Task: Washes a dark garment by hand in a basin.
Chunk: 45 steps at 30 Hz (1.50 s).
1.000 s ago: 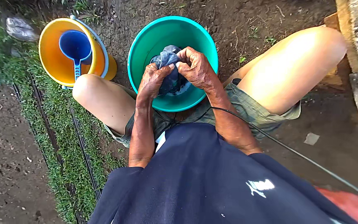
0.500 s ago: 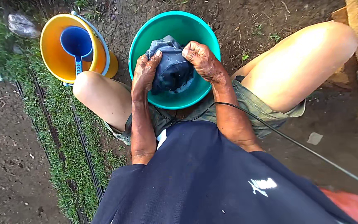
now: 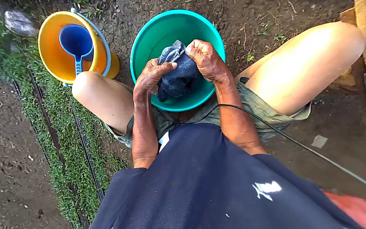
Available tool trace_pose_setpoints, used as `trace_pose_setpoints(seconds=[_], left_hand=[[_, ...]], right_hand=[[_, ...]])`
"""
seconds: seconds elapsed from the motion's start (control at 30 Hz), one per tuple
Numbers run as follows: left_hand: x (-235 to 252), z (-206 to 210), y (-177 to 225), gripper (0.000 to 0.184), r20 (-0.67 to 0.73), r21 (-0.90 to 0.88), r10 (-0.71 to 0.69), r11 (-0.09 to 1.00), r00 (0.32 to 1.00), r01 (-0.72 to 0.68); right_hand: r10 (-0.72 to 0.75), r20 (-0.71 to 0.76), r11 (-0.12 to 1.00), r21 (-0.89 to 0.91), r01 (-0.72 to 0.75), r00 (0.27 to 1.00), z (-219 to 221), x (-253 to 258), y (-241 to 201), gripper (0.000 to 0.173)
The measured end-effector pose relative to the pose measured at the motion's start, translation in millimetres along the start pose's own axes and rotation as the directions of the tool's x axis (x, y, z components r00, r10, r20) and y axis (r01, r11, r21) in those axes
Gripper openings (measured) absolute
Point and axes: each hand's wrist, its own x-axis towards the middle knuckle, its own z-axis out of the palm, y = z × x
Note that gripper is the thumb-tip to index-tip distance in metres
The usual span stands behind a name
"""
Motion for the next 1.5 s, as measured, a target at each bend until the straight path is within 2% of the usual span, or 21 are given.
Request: trace_pose_setpoints(seconds=[0.13, 0.23, 0.3, 0.43, 0.63, 0.77, 0.87, 1.0, 1.17, 1.3, 1.5], left_hand=[[1.0, -0.8, -2.0, 0.022, -0.035, 0.007, -0.012, 1.0, 0.999, 0.012], [2.5, -0.4, -2.7, 0.019, -0.083, 0.014, -0.01, 1.0, 0.997, 0.011], [2.5, -0.1, -0.7, 0.019, -0.092, 0.006, -0.009, 1.0, 0.996, 0.01], [1.3, 0.7, 2.6, 0.017, -0.112, 0.003, -0.022, 1.0, 0.993, 0.022], [2.1, -1.1, 2.6, 0.017, -0.138, -0.009, -0.036, 0.999, 0.99, 0.035], [3.8, -1.2, 1.0, 0.017, -0.138, 0.026, -0.029, 0.999, 0.99, 0.033], [5.7, -1.7, 2.4, 0.019, -0.144, 0.077, -0.027, 0.996, 0.989, 0.039], [9.8, -11.2, -0.4, 0.025, -0.095, 0.175, 0.014, 0.985, 0.995, 0.003], [6.4, -13.2, 4.5, 0.025, -0.01, 0.218, -0.026, 0.975, 1.0, 0.028], [1.1, -10.8, 6.2, 0.029, 0.106, 0.305, -0.059, 0.952, 0.993, 0.024], [4.9, -0.6, -5.2, 0.034, 0.004, 0.387, -0.014, 0.922, 1.0, 0.011]], right_hand=[[-0.003, 0.012, 0.999, 0.037, 0.002, 1.0, -0.2, -1.3, -1.8, 0.021], [0.028, 0.087, 0.997, 0.073, -0.035, 0.996, -2.3, -5.1, -9.6, 0.022], [0.08, 0.126, 0.997, -0.012, -0.079, 0.989, -2.0, -6.3, -13.3, 0.03], [0.104, 0.177, 0.986, -0.146, -0.078, 0.979, -5.3, -8.3, -10.0, 0.015], [0.119, 0.217, 0.987, -0.134, -0.092, 0.969, -8.0, -9.6, -15.5, 0.014], [0.154, 0.259, 0.98, -0.161, -0.115, 0.954, 3.3, -8.8, -12.2, 0.023], [0.179, 0.27, 0.976, -0.173, -0.136, 0.946, 5.3, -9.6, -9.8, 0.015], [0.161, 0.298, 0.986, -0.085, -0.142, 0.941, 1.6, -11.7, -9.8, 0.011], [0.149, 0.3, 0.979, 0.088, -0.182, 0.942, -3.4, -12.4, -8.4, 0.017], [0.169, 0.282, 0.971, 0.119, -0.209, 0.944, -1.3, -11.3, -6.3, 0.018], [0.168, 0.23, 0.97, 0.134, -0.202, 0.959, 1.3, -8.1, -1.2, 0.022]])
